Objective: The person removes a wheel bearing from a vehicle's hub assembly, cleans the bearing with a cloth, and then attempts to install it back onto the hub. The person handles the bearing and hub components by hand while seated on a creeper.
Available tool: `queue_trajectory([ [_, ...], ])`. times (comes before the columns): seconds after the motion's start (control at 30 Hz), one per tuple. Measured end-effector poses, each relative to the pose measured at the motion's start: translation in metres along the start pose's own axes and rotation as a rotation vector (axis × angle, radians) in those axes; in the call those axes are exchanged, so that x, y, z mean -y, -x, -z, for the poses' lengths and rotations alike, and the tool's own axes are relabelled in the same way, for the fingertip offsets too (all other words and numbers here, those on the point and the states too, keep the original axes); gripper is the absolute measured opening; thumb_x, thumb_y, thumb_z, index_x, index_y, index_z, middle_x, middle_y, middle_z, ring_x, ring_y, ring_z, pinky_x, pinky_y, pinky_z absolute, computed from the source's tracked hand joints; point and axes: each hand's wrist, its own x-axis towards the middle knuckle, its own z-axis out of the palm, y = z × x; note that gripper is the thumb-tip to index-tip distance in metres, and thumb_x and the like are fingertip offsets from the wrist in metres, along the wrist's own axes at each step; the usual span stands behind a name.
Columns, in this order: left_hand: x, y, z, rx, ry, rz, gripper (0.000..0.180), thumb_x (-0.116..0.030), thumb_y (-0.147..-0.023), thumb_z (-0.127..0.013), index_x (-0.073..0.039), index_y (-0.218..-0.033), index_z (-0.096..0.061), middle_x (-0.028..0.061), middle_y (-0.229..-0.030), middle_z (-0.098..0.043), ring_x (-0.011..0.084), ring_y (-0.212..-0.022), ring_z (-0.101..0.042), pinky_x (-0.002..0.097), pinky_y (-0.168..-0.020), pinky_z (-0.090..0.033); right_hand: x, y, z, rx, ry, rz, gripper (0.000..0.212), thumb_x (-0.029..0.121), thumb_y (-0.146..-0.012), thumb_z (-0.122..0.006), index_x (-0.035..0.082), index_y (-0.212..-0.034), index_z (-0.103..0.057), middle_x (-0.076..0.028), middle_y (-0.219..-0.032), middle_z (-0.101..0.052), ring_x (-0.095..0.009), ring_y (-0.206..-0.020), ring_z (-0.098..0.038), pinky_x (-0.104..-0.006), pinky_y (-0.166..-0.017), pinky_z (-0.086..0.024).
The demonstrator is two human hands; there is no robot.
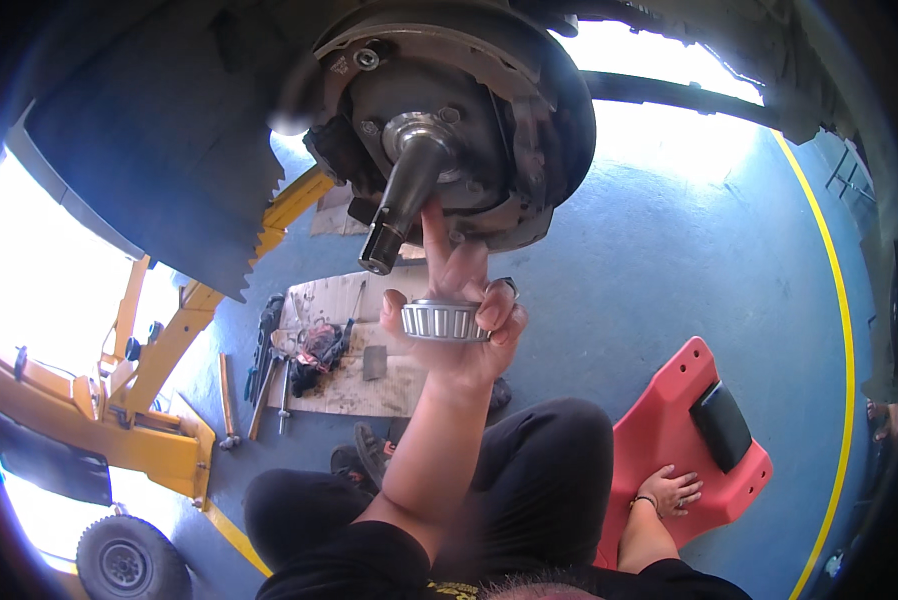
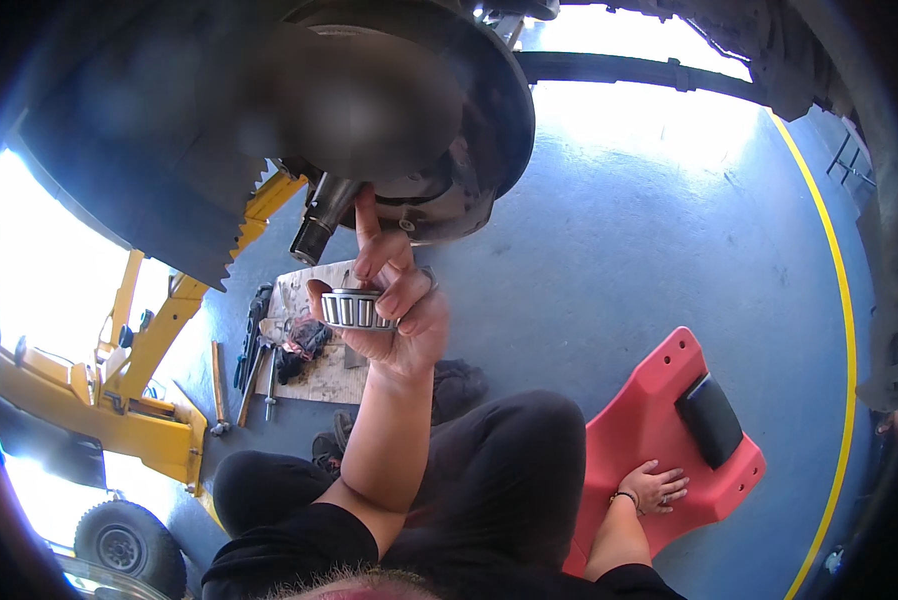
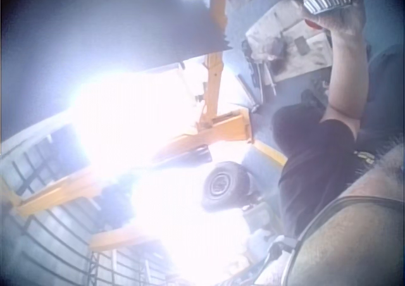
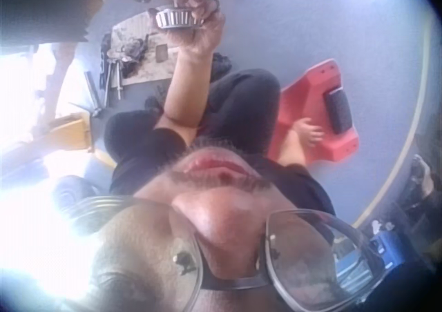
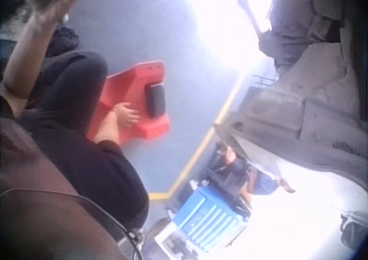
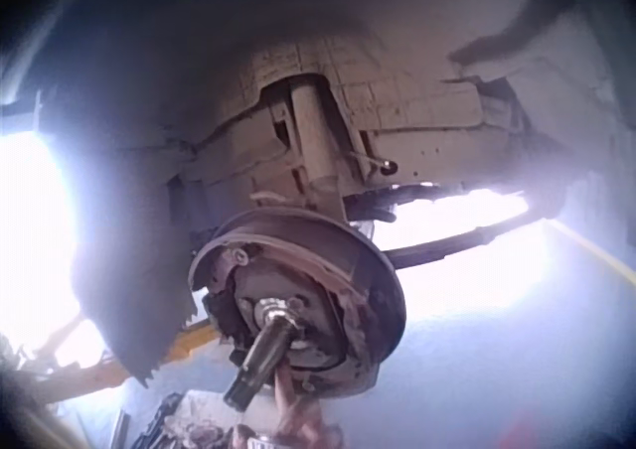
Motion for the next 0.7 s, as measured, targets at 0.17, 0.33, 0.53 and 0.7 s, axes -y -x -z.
queue_trajectory([
  [0.17,-0.004,-0.003,0.016,0.151,0.060,0.049,0.096,-0.050,-0.091,-0.068,-0.039,-0.164,-0.007,0.0028,-0.116,-0.055,0.0324,-0.089,-0.069,0.0438,-0.071,-0.055,0.001,0.000,0.001,0.020,0.044,-0.005,0.069,0.053,-0.100,-0.043,0.018,-0.158,-0.035,-0.005,-0.168,-0.025,-0.027,-0.154,-0.024,-0.0638,-0.114,-0.031],
  [0.33,-0.004,-0.012,0.024,0.143,0.061,0.056,0.096,-0.046,-0.091,-0.072,-0.038,-0.164,-0.009,0.0022,-0.116,-0.055,0.0312,-0.090,-0.069,0.0428,-0.071,-0.055,0.001,0.000,0.002,0.012,0.010,-0.003,0.069,0.052,-0.100,-0.043,0.017,-0.158,-0.034,-0.005,-0.168,-0.024,-0.027,-0.154,-0.023,-0.0643,-0.114,-0.031],
  [0.53,-0.003,-0.014,0.021,0.163,0.180,0.063,0.092,-0.039,-0.093,-0.072,-0.030,-0.164,-0.015,0.0006,-0.112,-0.056,0.0251,-0.087,-0.068,0.0382,-0.071,-0.053,0.001,0.000,0.001,0.022,-0.010,-0.008,0.069,0.052,-0.100,-0.044,0.017,-0.159,-0.034,-0.006,-0.168,-0.023,-0.028,-0.155,-0.022,-0.0640,-0.115,-0.029],
  [0.7,0.001,-0.014,0.021,0.198,0.211,0.058,0.089,-0.035,-0.095,-0.071,-0.027,-0.165,-0.016,0.0015,-0.109,-0.057,0.0219,-0.087,-0.068,0.0354,-0.069,-0.052,0.000,-0.001,0.002,0.044,-0.004,-0.006,0.070,0.052,-0.100,-0.044,0.017,-0.159,-0.033,-0.006,-0.168,-0.023,-0.028,-0.155,-0.021,-0.0642,-0.116,-0.028],
])
